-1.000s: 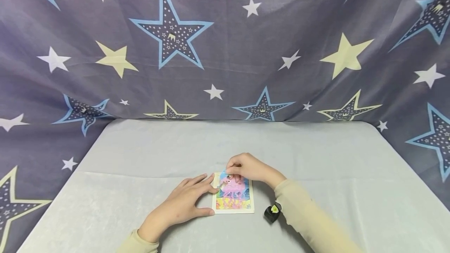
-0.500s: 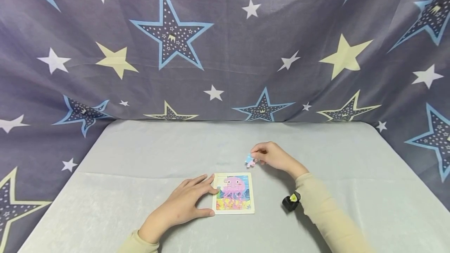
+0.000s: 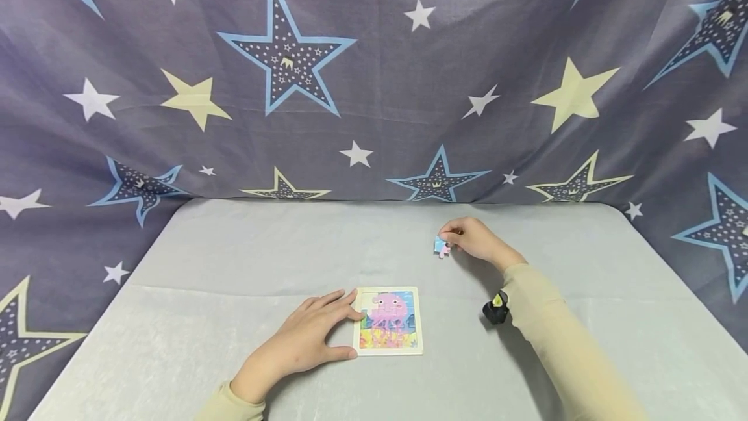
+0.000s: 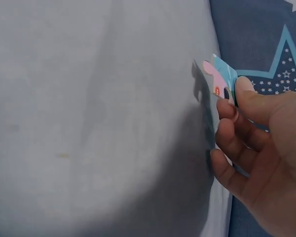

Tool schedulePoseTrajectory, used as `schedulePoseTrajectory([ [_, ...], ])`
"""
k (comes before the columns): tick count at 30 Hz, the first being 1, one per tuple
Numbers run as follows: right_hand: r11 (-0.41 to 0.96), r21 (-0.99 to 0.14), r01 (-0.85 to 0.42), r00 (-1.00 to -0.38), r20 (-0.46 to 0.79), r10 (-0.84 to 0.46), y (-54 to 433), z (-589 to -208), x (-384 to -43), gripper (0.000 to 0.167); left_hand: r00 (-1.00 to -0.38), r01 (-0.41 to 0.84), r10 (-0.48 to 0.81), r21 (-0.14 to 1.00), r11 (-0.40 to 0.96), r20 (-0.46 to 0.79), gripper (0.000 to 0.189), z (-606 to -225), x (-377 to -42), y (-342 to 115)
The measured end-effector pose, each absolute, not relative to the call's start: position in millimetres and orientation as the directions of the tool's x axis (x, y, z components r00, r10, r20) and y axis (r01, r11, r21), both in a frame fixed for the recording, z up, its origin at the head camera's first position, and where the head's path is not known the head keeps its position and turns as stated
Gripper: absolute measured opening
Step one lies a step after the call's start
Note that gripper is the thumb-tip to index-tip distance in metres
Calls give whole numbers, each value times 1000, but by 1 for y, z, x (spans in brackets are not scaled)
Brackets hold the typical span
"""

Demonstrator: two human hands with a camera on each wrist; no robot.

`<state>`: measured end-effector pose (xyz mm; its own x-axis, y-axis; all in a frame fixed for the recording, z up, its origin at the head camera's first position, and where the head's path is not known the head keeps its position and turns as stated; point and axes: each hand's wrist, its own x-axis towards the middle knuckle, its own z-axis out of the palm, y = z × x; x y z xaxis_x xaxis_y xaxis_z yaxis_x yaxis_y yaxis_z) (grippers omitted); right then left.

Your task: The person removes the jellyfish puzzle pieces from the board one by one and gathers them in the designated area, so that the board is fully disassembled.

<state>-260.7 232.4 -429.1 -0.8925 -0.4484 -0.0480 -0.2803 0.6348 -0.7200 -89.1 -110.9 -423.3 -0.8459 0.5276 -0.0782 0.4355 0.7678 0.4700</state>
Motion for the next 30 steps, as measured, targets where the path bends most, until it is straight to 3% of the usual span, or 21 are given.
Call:
schedulePoseTrajectory([
  [18,706,-600,-376,-891,23,-454,221,-434,-272,8,-848,436,524,464,771,-74,49,-425,-89,-111],
  [30,668,-594,-449,-868,111,-485,213,-426,-245,7,-847,434,526,466,771,-82,53,-424,-89,-111],
])
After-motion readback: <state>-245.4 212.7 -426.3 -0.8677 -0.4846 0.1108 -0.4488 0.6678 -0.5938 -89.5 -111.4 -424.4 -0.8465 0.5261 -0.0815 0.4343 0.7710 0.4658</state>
